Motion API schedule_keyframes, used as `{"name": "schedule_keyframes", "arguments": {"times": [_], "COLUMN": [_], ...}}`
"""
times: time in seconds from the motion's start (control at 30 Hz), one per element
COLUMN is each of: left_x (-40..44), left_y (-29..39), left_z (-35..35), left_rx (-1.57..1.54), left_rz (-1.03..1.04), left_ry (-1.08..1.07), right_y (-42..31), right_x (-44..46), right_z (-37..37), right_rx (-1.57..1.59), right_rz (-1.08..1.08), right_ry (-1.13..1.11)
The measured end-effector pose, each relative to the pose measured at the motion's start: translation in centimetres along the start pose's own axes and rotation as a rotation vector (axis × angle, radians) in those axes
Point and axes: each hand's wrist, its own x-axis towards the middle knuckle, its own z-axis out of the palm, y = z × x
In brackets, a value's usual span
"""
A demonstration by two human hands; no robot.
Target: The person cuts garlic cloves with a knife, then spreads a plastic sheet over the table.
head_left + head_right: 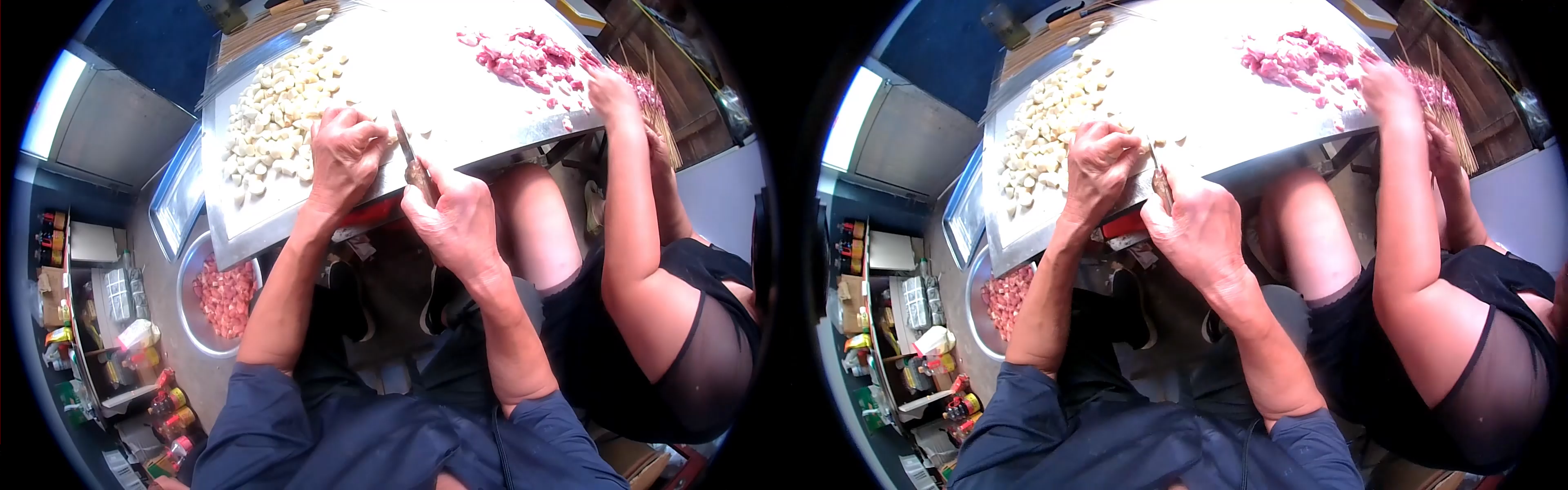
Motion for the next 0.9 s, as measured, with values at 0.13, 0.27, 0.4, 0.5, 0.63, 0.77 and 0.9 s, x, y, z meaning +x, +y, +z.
{"name": "schedule_keyframes", "arguments": {"times": [0.13, 0.27, 0.4, 0.5, 0.63, 0.77, 0.9], "left_x": [-0.1, 0.0, 0.0, 0.2, 0.4, 0.4, 0.4], "left_y": [-0.1, -0.3, -0.3, -0.3, -0.5, -0.5, -0.7], "left_z": [0.0, -0.1, -0.1, -0.1, 0.1, 0.2, 0.2], "left_rx": [-0.106, -0.083, -0.080, -0.085, -0.097, -0.101, -0.101], "left_rz": [-0.062, -0.081, -0.086, -0.077, -0.079, -0.080, -0.054], "left_ry": [0.011, -0.035, -0.051, -0.066, -0.069, -0.075, -0.069], "right_y": [0.0, -0.2, -0.2, -0.2, -0.1, 0.1, -0.1], "right_x": [-0.1, -0.1, -0.1, -0.1, 0.1, 0.4, 0.8], "right_z": [0.0, -0.2, -0.2, -0.1, -0.2, 0.0, 1.1], "right_rx": [-0.038, -0.053, -0.060, -0.099, -0.123, -0.119, -0.226], "right_rz": [0.039, 0.026, 0.030, 0.022, 0.016, 0.015, -0.023], "right_ry": [-0.091, -0.100, -0.116, -0.109, -0.119, -0.120, -0.110]}}
